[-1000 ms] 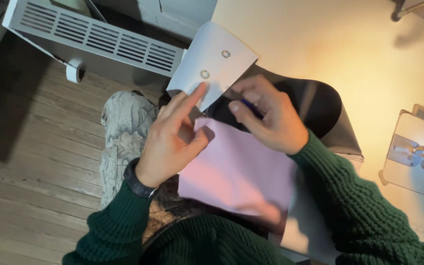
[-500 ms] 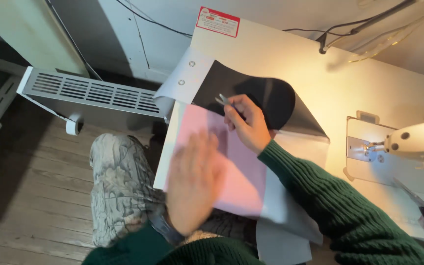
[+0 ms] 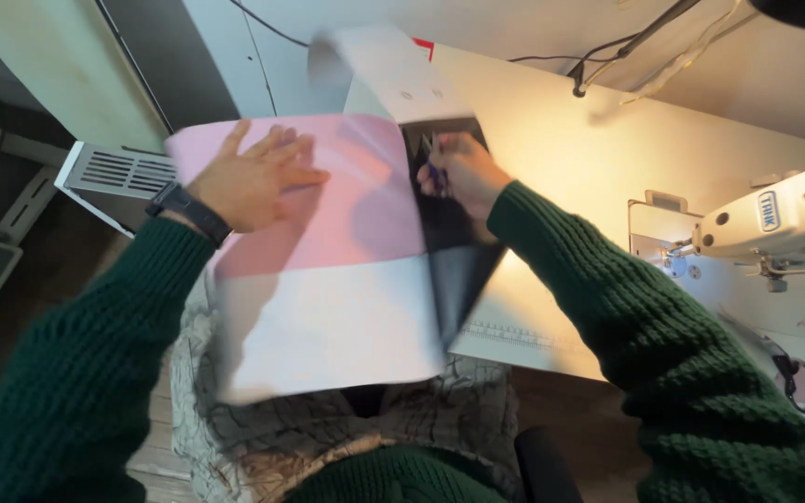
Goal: The person is marking a piece of leather with a pen and then trimming the edges using a thread snipper at a sewing workstation.
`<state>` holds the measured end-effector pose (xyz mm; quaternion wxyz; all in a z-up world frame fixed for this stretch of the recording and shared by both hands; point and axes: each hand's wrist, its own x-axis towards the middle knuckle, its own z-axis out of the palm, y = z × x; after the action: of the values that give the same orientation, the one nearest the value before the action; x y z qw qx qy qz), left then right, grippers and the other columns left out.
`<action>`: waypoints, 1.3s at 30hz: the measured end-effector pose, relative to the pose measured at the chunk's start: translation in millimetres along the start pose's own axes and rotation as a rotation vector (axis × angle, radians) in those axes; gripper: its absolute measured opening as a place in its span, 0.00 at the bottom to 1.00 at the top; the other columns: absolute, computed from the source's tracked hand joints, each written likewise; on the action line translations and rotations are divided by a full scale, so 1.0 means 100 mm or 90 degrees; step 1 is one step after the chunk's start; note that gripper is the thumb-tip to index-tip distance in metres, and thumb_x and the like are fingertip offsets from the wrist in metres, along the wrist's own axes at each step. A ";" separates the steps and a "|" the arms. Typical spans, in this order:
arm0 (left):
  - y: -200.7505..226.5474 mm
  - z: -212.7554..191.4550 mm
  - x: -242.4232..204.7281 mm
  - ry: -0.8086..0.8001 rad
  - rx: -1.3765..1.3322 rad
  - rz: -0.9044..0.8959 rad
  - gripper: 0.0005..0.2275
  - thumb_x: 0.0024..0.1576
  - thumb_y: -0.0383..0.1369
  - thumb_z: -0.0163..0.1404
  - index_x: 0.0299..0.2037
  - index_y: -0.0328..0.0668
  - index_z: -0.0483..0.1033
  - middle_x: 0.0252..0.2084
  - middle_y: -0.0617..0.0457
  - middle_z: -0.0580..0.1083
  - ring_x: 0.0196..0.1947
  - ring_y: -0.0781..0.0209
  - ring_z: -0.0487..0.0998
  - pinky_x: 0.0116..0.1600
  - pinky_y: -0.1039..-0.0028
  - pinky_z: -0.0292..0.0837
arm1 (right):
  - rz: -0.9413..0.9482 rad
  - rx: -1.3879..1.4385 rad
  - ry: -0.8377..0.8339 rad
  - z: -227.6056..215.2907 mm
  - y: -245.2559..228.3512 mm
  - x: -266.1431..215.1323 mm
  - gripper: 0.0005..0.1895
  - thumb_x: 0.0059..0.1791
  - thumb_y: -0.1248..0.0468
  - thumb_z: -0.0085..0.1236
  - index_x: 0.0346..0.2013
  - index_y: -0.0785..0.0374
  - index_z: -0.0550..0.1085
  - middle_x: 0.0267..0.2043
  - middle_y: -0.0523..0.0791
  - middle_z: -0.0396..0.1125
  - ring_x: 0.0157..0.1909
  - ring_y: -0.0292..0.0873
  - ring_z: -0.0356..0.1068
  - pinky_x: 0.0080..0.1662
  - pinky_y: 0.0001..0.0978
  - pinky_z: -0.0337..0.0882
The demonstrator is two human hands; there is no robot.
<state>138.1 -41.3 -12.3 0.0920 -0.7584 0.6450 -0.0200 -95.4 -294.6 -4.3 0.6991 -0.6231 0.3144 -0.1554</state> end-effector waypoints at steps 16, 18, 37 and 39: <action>1.36 -0.14 -0.10 0.159 -0.297 0.005 0.42 0.53 0.71 0.41 0.73 0.55 0.59 0.77 0.47 0.54 0.77 0.41 0.48 0.74 0.39 0.36 | -0.010 -0.053 -0.172 -0.20 -0.18 -1.45 0.22 0.53 0.64 0.55 0.60 0.63 0.62 0.34 0.58 0.72 0.31 0.57 0.79 0.36 0.40 0.81; 1.21 -0.15 -0.14 0.063 -0.362 0.071 0.44 0.49 0.72 0.44 0.74 0.63 0.57 0.78 0.49 0.50 0.78 0.40 0.43 0.75 0.40 0.30 | -0.179 -0.116 -0.165 -0.38 -0.28 -1.22 0.15 0.52 0.69 0.55 0.53 0.73 0.68 0.26 0.55 0.70 0.25 0.49 0.75 0.33 0.32 0.77; 1.14 -0.50 -0.40 0.310 -0.401 0.005 0.19 0.55 0.50 0.56 0.41 0.41 0.79 0.56 0.49 0.73 0.52 0.51 0.74 0.58 0.63 0.64 | -0.128 0.141 -0.125 0.37 0.30 -0.74 0.23 0.49 0.73 0.58 0.58 0.65 0.68 0.48 0.48 0.70 0.44 0.41 0.73 0.50 0.32 0.74; 1.27 -0.27 -0.53 0.269 -0.382 -0.057 0.32 0.53 0.50 0.54 0.66 0.46 0.68 0.74 0.43 0.58 0.75 0.45 0.53 0.72 0.45 0.47 | -0.088 0.144 -0.133 0.39 0.32 -0.85 0.18 0.50 0.72 0.58 0.55 0.68 0.70 0.46 0.52 0.72 0.44 0.42 0.73 0.53 0.34 0.76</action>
<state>1.1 -11.5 -2.0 -0.2707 -0.7584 0.5929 0.0098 -140.1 -206.8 -13.2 0.7812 -0.5735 0.1771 -0.1715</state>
